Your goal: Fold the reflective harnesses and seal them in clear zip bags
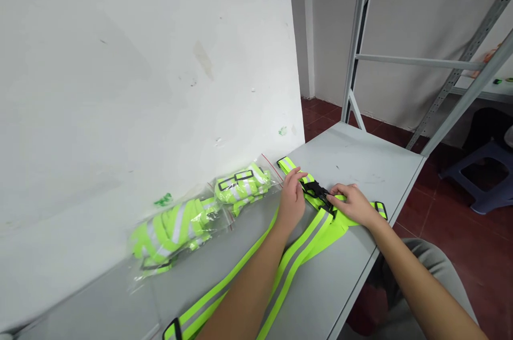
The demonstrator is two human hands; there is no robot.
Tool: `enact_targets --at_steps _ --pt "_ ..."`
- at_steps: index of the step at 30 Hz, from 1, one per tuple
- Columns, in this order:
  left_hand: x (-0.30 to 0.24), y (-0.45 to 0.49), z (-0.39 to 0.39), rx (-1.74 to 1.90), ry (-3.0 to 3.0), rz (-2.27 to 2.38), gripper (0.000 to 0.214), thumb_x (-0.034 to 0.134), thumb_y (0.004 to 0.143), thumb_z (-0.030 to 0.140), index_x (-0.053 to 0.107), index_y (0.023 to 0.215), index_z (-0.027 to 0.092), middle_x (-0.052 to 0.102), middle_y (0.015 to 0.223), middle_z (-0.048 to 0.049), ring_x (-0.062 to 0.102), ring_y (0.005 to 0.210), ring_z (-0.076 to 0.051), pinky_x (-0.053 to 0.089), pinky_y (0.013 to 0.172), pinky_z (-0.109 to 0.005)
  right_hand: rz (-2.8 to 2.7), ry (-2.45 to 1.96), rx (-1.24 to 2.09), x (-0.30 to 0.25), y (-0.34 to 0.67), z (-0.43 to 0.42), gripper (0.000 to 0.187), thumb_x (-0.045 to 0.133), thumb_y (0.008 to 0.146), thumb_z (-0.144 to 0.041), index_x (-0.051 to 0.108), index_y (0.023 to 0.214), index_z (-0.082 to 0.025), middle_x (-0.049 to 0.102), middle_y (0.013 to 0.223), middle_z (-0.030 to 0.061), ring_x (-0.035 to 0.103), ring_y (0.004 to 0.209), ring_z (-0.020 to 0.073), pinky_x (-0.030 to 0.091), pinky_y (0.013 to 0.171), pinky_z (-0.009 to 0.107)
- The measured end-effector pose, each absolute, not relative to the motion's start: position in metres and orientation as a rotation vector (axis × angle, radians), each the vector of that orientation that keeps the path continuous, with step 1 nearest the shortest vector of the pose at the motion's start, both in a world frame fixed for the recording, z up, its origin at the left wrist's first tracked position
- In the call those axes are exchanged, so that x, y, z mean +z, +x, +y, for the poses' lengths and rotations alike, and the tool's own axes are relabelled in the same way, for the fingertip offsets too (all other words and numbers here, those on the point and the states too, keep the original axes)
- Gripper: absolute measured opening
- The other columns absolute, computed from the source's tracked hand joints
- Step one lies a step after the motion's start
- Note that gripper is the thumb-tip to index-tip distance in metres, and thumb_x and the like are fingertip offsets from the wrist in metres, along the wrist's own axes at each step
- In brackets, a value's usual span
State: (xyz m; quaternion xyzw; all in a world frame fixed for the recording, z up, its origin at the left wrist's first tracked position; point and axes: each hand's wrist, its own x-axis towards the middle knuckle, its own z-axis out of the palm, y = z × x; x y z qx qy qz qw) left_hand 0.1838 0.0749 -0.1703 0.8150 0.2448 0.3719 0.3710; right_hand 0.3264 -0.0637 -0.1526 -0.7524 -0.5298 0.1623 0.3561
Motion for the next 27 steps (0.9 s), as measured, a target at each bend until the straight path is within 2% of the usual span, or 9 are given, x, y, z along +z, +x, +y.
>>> enact_targets --at_steps 2,5,7,11,15,20,23,27 --pt "-0.168 0.184 0.073 0.945 2.063 0.67 0.031 0.033 0.093 0.015 0.056 0.113 0.022 0.047 0.139 -0.0087 0.04 0.134 -0.02 0.04 0.106 -0.04 -1.359 -1.945 0.413 -0.154 0.326 -0.063 0.021 0.056 0.085 -0.042 0.058 0.077 -0.023 0.06 0.065 -0.0031 0.051 0.06 0.0152 0.036 0.086 0.036" --pt "-0.165 0.183 0.071 0.896 2.01 0.745 0.033 0.039 0.089 0.015 0.055 0.116 0.023 0.04 0.145 -0.0084 0.044 0.13 -0.023 0.052 0.086 -0.033 -1.35 -1.928 0.41 -0.154 0.325 -0.063 0.019 0.057 0.084 -0.04 0.058 0.077 -0.023 0.063 0.07 -0.0026 0.054 0.062 0.0151 0.038 0.085 0.035" --pt "-0.164 0.182 0.07 0.846 2.057 0.729 0.04 0.042 0.084 0.011 0.056 0.118 0.025 0.038 0.147 -0.0068 0.045 0.128 -0.024 0.054 0.079 -0.032 -1.342 -1.909 0.419 -0.154 0.326 -0.063 0.018 0.057 0.085 -0.039 0.059 0.078 -0.022 0.064 0.073 -0.0018 0.057 0.066 0.0159 0.04 0.082 0.034" --pt "-0.167 0.181 0.069 0.689 2.413 0.579 0.048 0.042 0.08 0.005 0.062 0.118 0.025 0.048 0.142 -0.0037 0.037 0.131 -0.026 0.043 0.102 -0.044 -1.315 -1.875 0.441 -0.155 0.328 -0.064 0.014 0.057 0.084 -0.035 0.062 0.086 -0.022 0.068 0.079 0.0004 0.061 0.075 0.0177 0.043 0.075 0.03" --pt "-0.169 0.18 0.066 0.502 2.672 0.5 0.054 0.047 0.08 0.008 0.057 0.129 0.028 0.049 0.141 -0.0026 0.035 0.128 -0.031 0.035 0.106 -0.053 -1.272 -1.86 0.443 -0.157 0.33 -0.066 0.013 0.058 0.082 -0.033 0.062 0.085 -0.021 0.066 0.078 0.0014 0.06 0.076 0.0183 0.044 0.074 0.03" --pt "-0.169 0.18 0.069 0.48 2.669 0.503 0.053 0.055 0.084 0.022 0.051 0.136 0.029 0.054 0.131 -0.0056 0.041 0.116 -0.03 0.038 0.102 -0.05 -1.241 -1.805 0.417 -0.157 0.33 -0.07 0.013 0.057 0.083 -0.033 0.058 0.082 -0.021 0.06 0.075 0.001 0.055 0.073 0.0175 0.044 0.074 0.031" --pt "-0.173 0.181 0.074 0.557 2.613 0.512 0.047 0.053 0.086 0.018 0.055 0.132 0.027 0.058 0.121 -0.0071 0.043 0.109 -0.027 0.041 0.1 -0.047 -1.225 -1.754 0.445 -0.155 0.329 -0.072 0.015 0.054 0.086 -0.035 0.055 0.083 -0.021 0.061 0.082 0.0027 0.056 0.078 0.0181 0.045 0.074 0.031" --pt "-0.178 0.183 0.077 0.626 2.578 0.557 0.046 0.046 0.089 0.013 0.055 0.132 0.024 0.058 0.116 -0.0077 0.043 0.108 -0.026 0.043 0.098 -0.044 -1.205 -1.715 0.529 -0.151 0.328 -0.072 0.017 0.052 0.088 -0.037 0.056 0.087 -0.021 0.061 0.078 0.0016 0.056 0.074 0.0172 0.044 0.07 0.03"
